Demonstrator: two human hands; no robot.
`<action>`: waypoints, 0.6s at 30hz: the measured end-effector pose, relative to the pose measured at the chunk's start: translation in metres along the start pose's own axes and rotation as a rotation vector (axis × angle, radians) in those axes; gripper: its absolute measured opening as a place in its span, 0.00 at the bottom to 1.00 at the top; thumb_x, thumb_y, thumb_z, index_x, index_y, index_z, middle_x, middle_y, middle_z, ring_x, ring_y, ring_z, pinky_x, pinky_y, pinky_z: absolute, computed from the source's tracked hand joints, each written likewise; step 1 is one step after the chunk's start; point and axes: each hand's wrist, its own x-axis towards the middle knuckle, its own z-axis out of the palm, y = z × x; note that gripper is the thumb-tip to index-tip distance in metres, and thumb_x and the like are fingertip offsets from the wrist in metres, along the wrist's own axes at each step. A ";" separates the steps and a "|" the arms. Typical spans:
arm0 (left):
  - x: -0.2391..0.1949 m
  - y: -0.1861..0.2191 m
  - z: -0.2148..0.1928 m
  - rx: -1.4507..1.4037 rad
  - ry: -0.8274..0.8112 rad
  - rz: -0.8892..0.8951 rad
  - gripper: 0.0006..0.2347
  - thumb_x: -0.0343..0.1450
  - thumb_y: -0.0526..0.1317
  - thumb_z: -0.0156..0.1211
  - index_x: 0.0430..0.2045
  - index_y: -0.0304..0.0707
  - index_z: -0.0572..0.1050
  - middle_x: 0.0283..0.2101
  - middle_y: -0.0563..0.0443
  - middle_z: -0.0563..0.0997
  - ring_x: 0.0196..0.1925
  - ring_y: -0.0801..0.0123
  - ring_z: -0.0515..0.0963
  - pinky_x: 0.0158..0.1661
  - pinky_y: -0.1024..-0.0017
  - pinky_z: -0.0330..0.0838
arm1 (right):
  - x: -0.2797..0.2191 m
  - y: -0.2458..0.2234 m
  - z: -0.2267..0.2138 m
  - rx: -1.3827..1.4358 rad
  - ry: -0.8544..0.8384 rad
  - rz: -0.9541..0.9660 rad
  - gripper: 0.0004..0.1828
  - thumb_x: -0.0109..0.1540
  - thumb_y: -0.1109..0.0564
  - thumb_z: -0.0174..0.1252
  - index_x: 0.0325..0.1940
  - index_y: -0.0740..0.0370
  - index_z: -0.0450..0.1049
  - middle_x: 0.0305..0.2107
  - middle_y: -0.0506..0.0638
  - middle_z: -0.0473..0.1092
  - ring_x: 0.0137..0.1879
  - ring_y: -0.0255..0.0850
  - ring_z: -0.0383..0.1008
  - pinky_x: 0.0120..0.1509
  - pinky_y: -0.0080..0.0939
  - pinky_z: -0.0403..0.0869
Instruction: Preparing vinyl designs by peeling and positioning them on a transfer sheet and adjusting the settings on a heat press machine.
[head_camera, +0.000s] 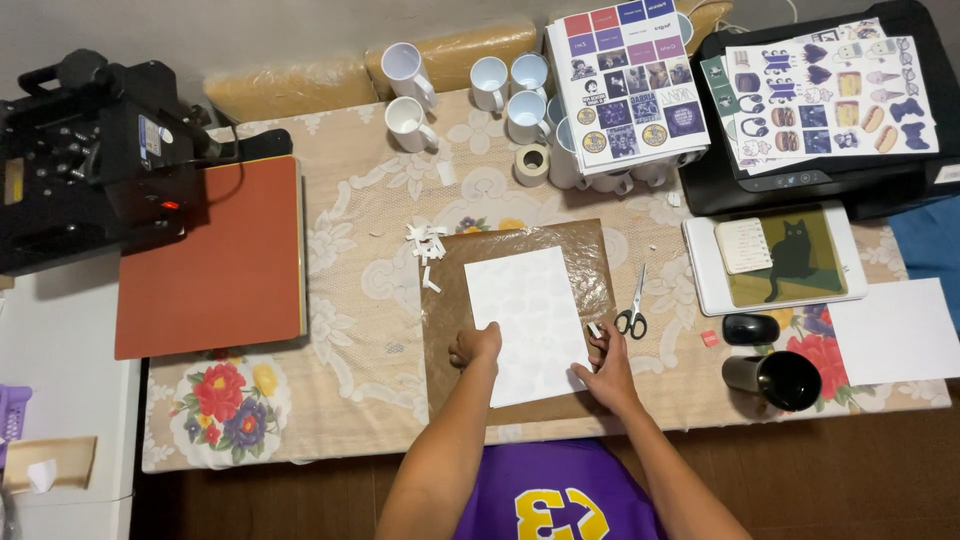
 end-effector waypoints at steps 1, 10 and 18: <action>-0.012 0.006 -0.006 -0.039 0.000 -0.010 0.30 0.73 0.48 0.68 0.69 0.28 0.71 0.73 0.31 0.72 0.79 0.37 0.66 0.72 0.45 0.64 | 0.000 -0.001 -0.001 -0.010 -0.009 -0.001 0.63 0.55 0.68 0.77 0.89 0.66 0.48 0.74 0.70 0.54 0.81 0.63 0.66 0.79 0.56 0.80; -0.001 0.006 0.022 0.098 0.036 -0.025 0.38 0.73 0.52 0.69 0.76 0.32 0.62 0.76 0.34 0.64 0.79 0.39 0.65 0.77 0.45 0.62 | -0.002 0.000 -0.003 -0.054 -0.045 -0.039 0.63 0.56 0.69 0.76 0.89 0.67 0.46 0.72 0.70 0.54 0.81 0.64 0.66 0.79 0.57 0.81; -0.023 0.019 0.006 -0.054 0.047 -0.045 0.38 0.71 0.49 0.70 0.74 0.28 0.62 0.76 0.32 0.66 0.80 0.40 0.61 0.75 0.48 0.58 | 0.003 0.006 -0.004 -0.060 -0.063 -0.047 0.65 0.55 0.67 0.76 0.89 0.66 0.46 0.72 0.69 0.54 0.80 0.62 0.67 0.78 0.55 0.81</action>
